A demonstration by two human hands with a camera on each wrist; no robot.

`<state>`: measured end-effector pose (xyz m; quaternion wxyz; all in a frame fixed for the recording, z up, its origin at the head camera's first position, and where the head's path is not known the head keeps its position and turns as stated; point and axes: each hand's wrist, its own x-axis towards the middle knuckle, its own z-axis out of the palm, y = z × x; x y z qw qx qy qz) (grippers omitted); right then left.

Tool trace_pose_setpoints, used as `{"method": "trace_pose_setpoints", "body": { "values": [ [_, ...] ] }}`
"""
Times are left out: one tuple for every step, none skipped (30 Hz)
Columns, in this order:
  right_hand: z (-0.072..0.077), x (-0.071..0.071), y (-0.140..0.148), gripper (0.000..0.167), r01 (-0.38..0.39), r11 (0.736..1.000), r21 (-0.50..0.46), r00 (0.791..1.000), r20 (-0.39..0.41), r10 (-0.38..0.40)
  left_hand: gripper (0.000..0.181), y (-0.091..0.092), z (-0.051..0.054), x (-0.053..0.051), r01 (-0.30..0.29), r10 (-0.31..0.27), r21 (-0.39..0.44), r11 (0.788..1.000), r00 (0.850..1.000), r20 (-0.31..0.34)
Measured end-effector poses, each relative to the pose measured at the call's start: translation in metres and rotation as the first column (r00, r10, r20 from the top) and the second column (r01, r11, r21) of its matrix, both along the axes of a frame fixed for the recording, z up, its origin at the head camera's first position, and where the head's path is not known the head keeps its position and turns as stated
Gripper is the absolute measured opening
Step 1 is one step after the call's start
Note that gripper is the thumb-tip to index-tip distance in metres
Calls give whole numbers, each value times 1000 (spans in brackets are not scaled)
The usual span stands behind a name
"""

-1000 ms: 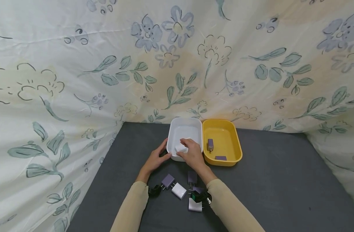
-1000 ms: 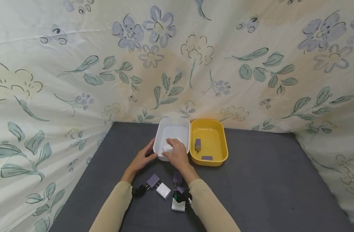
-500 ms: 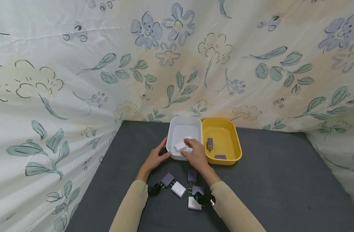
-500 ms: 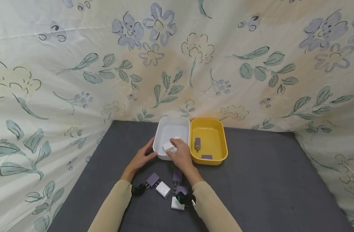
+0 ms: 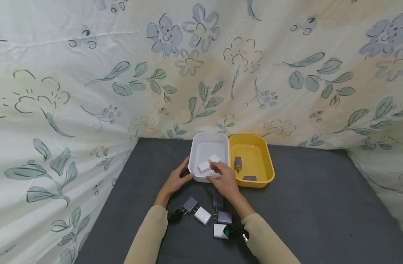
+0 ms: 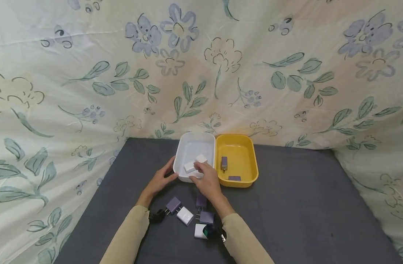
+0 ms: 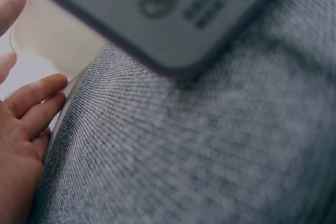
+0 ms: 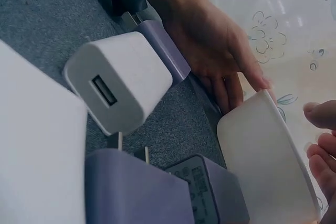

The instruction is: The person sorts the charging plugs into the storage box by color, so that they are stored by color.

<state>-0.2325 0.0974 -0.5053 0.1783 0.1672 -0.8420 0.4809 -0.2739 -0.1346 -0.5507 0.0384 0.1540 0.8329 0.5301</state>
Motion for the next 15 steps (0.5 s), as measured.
{"method": "trace_pose_setpoints", "body": {
  "values": [
    [0,1,0,43,-5,1000,-7,1000,-11,5,77,0,0,0,-1,1,2,1000,1000,-2],
    [-1,2,1,43,-12,1000,-15,1000,-16,12,78,0,0,0,0,0,4,1000,1000,-2],
    [-1,3,1,43,-21,999,-25,1000,-18,20,78,0,1,0,0,0,5,1000,1000,-1],
    [-1,4,2,43,-27,999,-30,999,-17,27,78,0,1,0,4,-4,7,1000,1000,-3],
    [-2,5,2,42,-33,999,-34,999,-17,33,78,0,0,0,7,-7,9,1000,1000,-4],
    [-3,6,3,41,-40,999,-37,999,-19,39,78,0,0,0,10,-10,11,1000,1000,-5],
    [-4,7,3,40,-48,998,-43,999,-17,47,78,0,0,1,13,-12,13,1000,1000,-7],
    [-5,8,4,39,-56,997,-49,998,-12,55,78,0,-1,1,15,-15,16,1000,1000,-8],
    [-6,9,4,39,-60,997,-51,998,-11,60,78,0,-1,1,16,-16,18,1000,1000,-11],
    [-7,10,5,39,-63,997,-53,998,-13,63,78,-1,-1,1,20,-19,20,1000,1000,-14],
    [-9,10,5,39,-68,996,-59,998,-19,67,78,-1,-1,0,24,-24,24,999,1000,-13],
    [-10,11,6,39,-71,995,-65,997,-26,70,78,-1,-1,0,32,-31,28,999,999,-9],
    [-10,11,6,39,-75,995,-73,997,-30,73,78,-1,-1,-1,38,-38,29,999,999,-2],
    [-11,12,7,40,-77,994,-80,997,-38,74,78,-1,-1,-1,40,-39,30,999,999,-7],
    [-10,14,8,40,-77,994,-82,996,-45,74,78,-1,0,-1,39,-39,26,999,999,-8]
  ]
}}
